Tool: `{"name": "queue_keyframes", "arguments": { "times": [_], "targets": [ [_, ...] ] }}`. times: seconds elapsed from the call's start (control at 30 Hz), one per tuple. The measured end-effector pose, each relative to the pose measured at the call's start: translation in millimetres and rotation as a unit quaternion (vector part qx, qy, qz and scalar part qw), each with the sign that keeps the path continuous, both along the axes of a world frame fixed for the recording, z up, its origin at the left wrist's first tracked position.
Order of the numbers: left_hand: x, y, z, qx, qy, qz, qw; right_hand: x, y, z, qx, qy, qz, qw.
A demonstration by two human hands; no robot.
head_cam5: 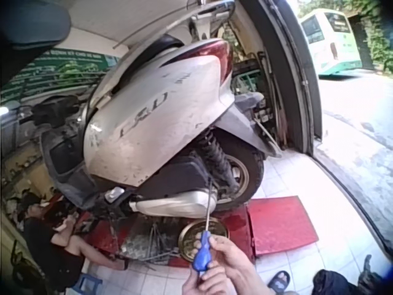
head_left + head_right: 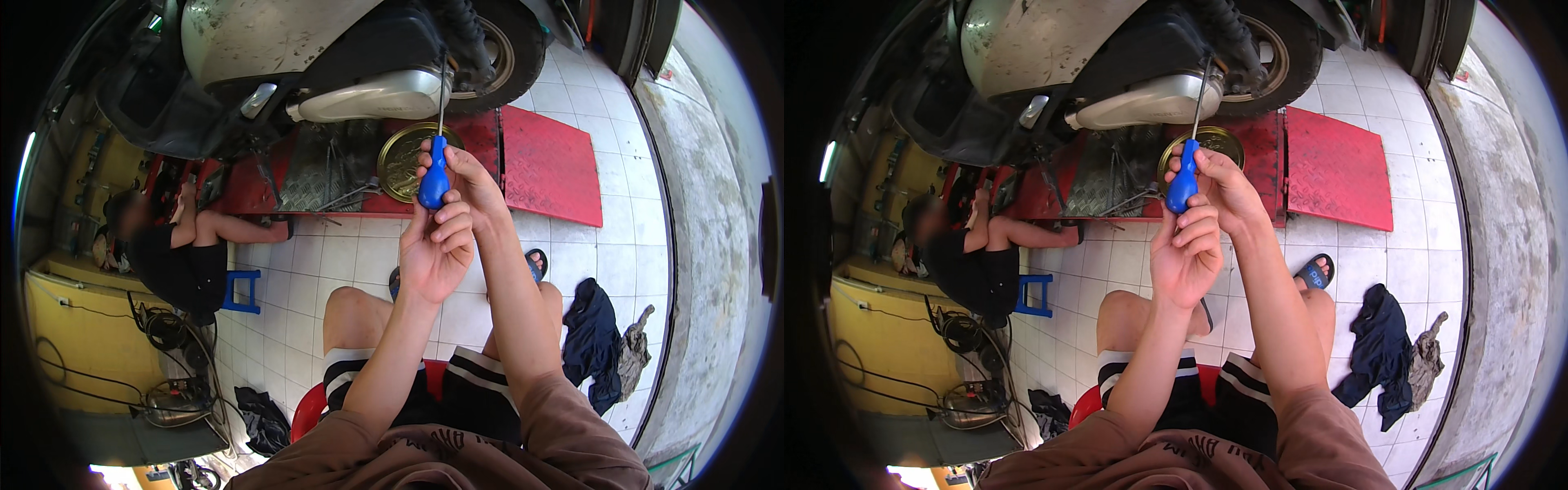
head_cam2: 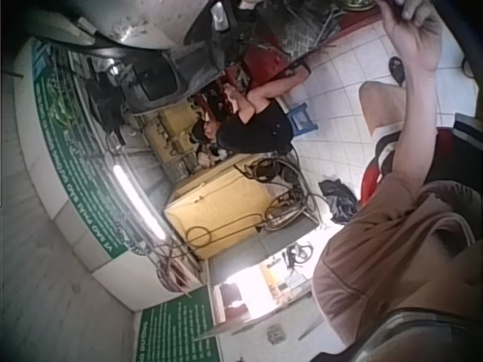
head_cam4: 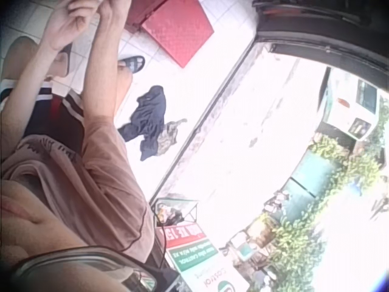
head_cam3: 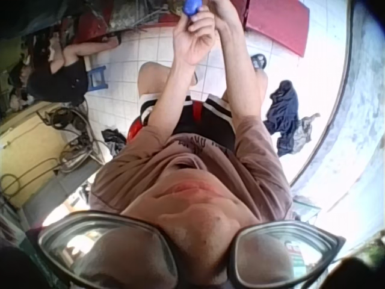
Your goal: The person uses a T-handle wrench and a screwdriver to work on the engine area of a white motorcycle. They repeatedly loosen and tighten bolts on the engine casing while seated on a red stool in a workshop.
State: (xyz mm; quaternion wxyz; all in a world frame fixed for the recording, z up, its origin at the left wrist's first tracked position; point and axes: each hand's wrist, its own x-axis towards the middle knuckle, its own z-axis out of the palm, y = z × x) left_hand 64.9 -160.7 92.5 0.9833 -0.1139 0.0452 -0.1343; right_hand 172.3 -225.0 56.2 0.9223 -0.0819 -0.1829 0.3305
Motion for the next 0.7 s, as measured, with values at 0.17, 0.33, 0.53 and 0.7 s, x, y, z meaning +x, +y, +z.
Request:
{"name": "queue_keyframes", "arguments": {
  "times": [0.17, 0.33, 0.53, 0.7],
  "targets": [
    [3, 11, 1, 0.157, -0.024, 0.009, 0.987, 2, -6, 1, -0.069, -0.031, -0.023, 0.997],
    [4, 21, 8, 0.453, 0.019, 0.050, 0.890, 5, -8, -1, -0.083, -0.010, -0.047, 0.995],
    [9, 8, 12, 0.754, 0.022, 0.200, 0.626, 6, -10, -2, -0.124, -0.008, -0.077, 0.989],
    [3, 0, 7, 0.905, -0.013, 0.308, 0.292, 6, -9, -2, -0.226, -0.009, -0.105, 0.968]
  ]
}}
